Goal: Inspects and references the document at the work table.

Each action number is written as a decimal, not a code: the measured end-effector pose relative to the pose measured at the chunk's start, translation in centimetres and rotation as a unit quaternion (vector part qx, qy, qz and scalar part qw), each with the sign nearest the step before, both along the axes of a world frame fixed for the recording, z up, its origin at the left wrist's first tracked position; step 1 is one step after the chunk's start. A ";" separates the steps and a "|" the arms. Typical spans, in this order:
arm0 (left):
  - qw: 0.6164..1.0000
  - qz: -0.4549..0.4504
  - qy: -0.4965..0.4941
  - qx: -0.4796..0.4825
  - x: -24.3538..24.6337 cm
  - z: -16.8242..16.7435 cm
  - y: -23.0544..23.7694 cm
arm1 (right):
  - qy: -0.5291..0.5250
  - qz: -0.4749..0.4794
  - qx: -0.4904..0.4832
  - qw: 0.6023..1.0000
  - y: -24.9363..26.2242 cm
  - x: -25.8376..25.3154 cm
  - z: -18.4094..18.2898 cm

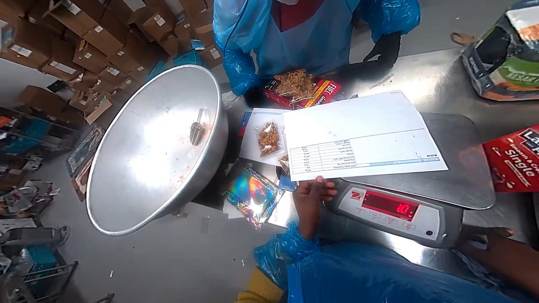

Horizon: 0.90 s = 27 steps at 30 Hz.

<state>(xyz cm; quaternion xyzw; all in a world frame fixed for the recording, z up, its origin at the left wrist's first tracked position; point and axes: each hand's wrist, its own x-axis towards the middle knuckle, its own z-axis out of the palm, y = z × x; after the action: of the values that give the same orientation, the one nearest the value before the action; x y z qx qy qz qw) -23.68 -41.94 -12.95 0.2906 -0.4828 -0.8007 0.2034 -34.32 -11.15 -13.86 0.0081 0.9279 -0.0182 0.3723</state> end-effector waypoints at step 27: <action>0.999 -0.008 -0.037 0.017 -1.8 -0.3 1.9 | 0.050 0.299 -0.193 0.933 -19.3 -1.9 8.0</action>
<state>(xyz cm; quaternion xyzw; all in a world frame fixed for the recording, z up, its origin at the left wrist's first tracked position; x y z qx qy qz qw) -25.46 -39.99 -13.22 0.3192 -0.4785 -0.7992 0.1742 -36.24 -30.44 -5.84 -0.3425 0.8834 -0.0848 0.3083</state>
